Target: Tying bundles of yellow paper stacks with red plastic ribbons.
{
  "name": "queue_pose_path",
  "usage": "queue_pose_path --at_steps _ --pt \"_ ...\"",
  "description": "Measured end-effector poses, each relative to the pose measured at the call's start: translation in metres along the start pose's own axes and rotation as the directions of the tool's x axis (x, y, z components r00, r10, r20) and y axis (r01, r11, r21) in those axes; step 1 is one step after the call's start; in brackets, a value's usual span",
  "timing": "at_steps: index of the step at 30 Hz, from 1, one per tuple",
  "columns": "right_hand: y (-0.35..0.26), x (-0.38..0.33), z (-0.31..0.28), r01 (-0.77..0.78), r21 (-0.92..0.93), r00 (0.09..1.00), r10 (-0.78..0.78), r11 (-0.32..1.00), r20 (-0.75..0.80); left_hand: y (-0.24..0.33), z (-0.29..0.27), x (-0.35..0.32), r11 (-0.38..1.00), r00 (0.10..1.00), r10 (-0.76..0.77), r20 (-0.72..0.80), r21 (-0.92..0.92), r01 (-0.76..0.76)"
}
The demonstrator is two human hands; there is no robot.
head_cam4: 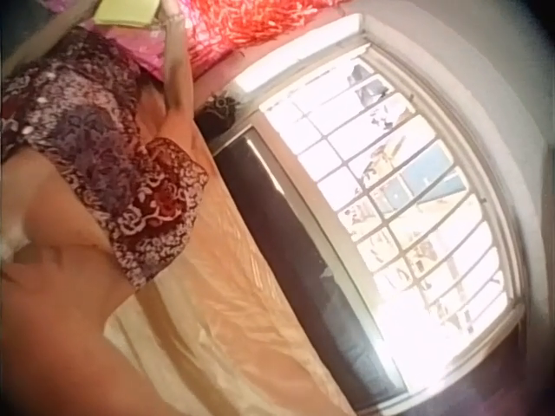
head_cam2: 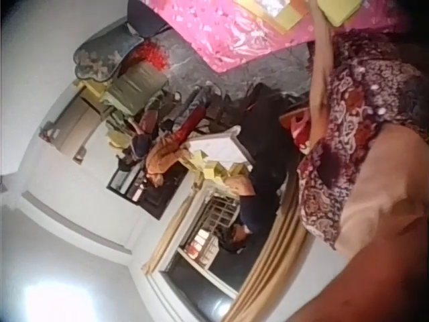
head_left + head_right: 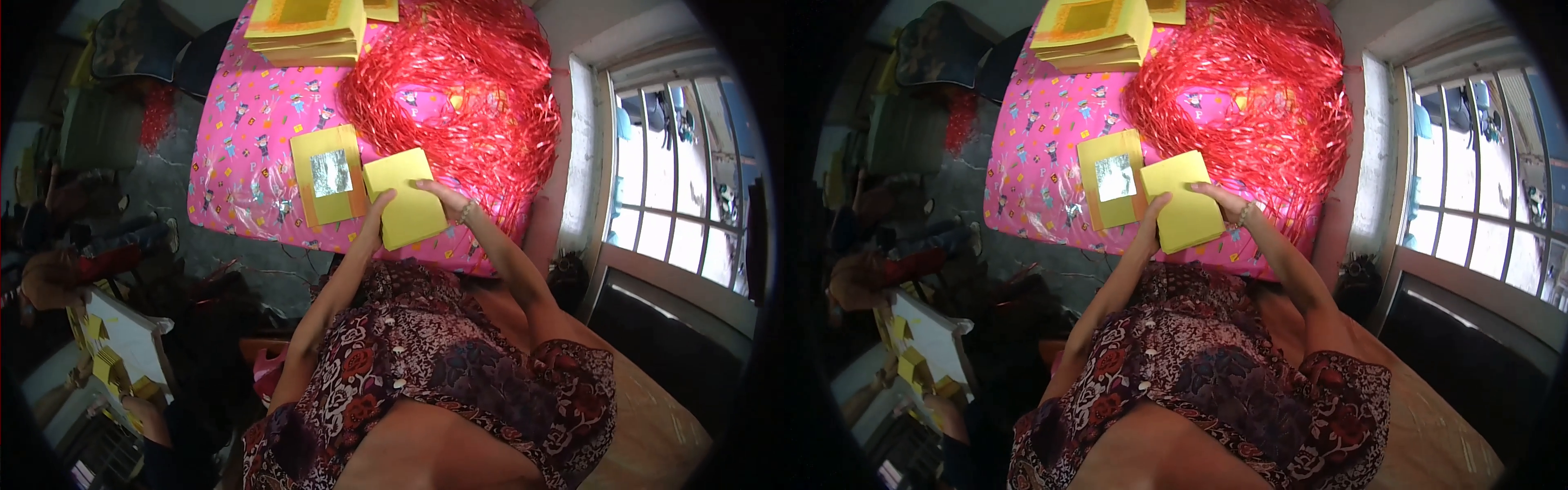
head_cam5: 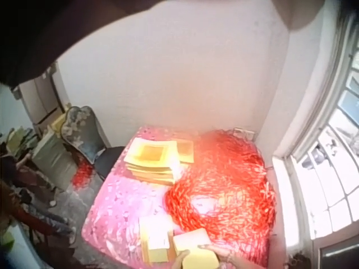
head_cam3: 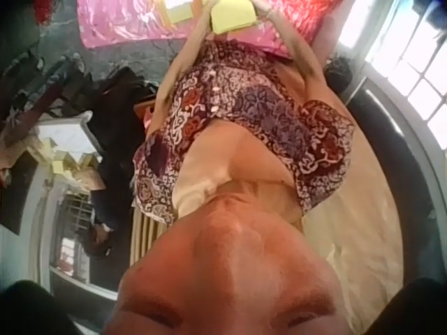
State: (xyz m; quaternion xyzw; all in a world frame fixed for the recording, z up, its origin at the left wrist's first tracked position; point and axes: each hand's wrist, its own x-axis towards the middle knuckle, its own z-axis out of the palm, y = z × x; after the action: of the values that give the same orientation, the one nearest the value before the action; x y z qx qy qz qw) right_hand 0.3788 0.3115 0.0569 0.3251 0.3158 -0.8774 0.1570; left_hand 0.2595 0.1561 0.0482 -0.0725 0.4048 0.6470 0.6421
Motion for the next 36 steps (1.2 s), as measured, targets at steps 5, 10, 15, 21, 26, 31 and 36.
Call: queue_pose_path --at_steps 5,10,15,21,26,31,36 --pt "-0.003 0.002 -0.004 0.022 -0.101 0.996 -0.013 0.995 0.089 0.001 0.005 -0.001 0.999 1.0 0.01 -0.027 0.053 -0.008" --pt "-0.018 -0.014 0.02 -0.045 -0.061 0.999 0.046 0.997 0.024 0.005 -0.001 -0.002 0.993 0.999 0.05 -0.019 0.112 -0.047" --pt "0.001 -0.004 0.017 0.058 0.144 0.998 -0.061 0.988 0.018 0.008 0.014 -0.008 0.999 1.0 -0.008 0.015 0.032 0.007" --pt "-0.001 -0.012 0.019 0.127 0.13 0.99 -0.133 0.983 0.039 0.017 0.027 -0.018 0.997 0.999 0.036 0.003 0.071 -0.036" --pt "0.009 -0.005 0.028 0.194 0.11 0.981 -0.19 0.975 -0.046 0.011 0.028 -0.02 0.998 1.0 -0.009 0.003 0.067 0.009" --pt "0.006 -0.008 0.023 0.158 0.108 0.986 -0.15 0.982 -0.074 0.021 0.032 -0.024 0.996 0.996 -0.087 0.027 0.012 0.087" --pt "0.018 0.009 0.019 0.269 0.049 0.956 -0.261 0.962 -0.131 0.012 0.025 -0.014 0.998 0.997 -0.054 0.045 0.031 0.053"
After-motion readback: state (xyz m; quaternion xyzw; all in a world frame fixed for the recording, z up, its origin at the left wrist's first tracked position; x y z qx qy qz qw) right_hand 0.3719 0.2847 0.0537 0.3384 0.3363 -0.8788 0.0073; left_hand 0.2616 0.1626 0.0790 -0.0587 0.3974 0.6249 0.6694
